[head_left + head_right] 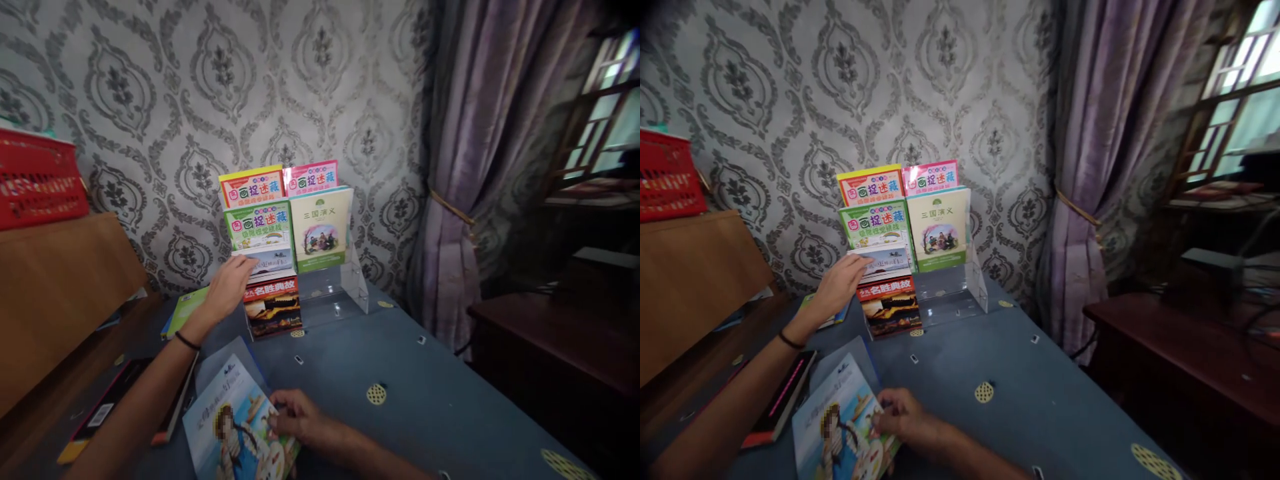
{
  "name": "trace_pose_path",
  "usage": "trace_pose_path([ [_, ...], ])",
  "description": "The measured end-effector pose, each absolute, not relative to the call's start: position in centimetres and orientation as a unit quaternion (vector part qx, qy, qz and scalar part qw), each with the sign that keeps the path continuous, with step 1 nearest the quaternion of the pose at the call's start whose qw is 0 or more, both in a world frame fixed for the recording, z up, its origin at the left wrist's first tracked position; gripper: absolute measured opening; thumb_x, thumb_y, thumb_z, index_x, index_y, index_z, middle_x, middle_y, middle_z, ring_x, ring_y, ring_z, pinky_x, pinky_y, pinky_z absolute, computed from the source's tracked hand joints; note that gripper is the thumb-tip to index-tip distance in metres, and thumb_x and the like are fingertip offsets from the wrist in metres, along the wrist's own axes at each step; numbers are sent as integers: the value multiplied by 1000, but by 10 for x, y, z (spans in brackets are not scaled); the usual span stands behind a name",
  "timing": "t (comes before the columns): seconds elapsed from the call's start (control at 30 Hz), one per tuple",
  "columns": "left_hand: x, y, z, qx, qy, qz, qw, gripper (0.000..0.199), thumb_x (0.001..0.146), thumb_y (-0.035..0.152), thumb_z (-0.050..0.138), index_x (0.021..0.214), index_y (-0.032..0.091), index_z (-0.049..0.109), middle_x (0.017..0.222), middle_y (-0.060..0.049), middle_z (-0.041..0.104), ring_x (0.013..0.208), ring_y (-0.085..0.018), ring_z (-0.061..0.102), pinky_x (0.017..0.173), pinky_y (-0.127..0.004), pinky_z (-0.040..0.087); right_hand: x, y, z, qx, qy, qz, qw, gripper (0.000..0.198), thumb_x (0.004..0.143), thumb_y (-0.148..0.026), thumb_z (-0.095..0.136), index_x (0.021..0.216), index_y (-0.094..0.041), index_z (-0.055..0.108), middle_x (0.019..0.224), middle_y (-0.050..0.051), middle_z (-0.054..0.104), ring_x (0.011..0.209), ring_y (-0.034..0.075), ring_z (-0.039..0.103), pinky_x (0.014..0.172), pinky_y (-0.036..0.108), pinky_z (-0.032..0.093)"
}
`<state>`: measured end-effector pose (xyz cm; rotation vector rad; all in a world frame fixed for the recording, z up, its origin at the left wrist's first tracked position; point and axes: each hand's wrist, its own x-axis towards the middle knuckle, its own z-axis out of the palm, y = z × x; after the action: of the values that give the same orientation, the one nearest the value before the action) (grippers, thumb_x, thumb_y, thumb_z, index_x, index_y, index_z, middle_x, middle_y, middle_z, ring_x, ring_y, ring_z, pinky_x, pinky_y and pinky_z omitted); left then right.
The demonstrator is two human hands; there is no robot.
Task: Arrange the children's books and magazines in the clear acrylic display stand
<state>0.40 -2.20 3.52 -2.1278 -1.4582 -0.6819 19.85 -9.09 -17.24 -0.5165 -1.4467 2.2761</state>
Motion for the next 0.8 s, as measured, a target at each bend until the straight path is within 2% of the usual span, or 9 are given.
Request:
trace_pose_path([
  [0.17,1,5,33,-769,-546,-243,228,38,100,19,35,128,17,61,112,-11,64,108,-24,58,97,-37,48,198,-91,-175,-196,-540,792,208,68,50,-67,86,84,-15,59,69,-3,65,57,7,56,57,19,42],
  [0.4,6,11,39,-763,-537,-217,288,35,99,18,37,119,17,66,107,-12,63,106,-27,56,97,-41,49,198,-90,-177,-222,-562,771,199,70,52,-67,85,93,-14,64,69,-4,63,56,6,49,56,19,33],
  [0.57,9,12,50,-756,-523,-195,343,31,96,20,45,116,22,70,128,-14,59,120,-31,50,101,-48,46,199,-92,-174,-231,-553,774,204,68,53,-62,86,96,-13,66,70,-3,64,58,8,52,60,20,37],
  [0.8,-7,24,64,-797,-497,-150,309,38,94,16,41,118,22,70,125,-11,62,117,-27,53,97,-43,46,200,-91,-169,-212,-546,785,203,60,55,-60,86,88,-14,65,70,-3,64,63,12,59,65,25,46],
])
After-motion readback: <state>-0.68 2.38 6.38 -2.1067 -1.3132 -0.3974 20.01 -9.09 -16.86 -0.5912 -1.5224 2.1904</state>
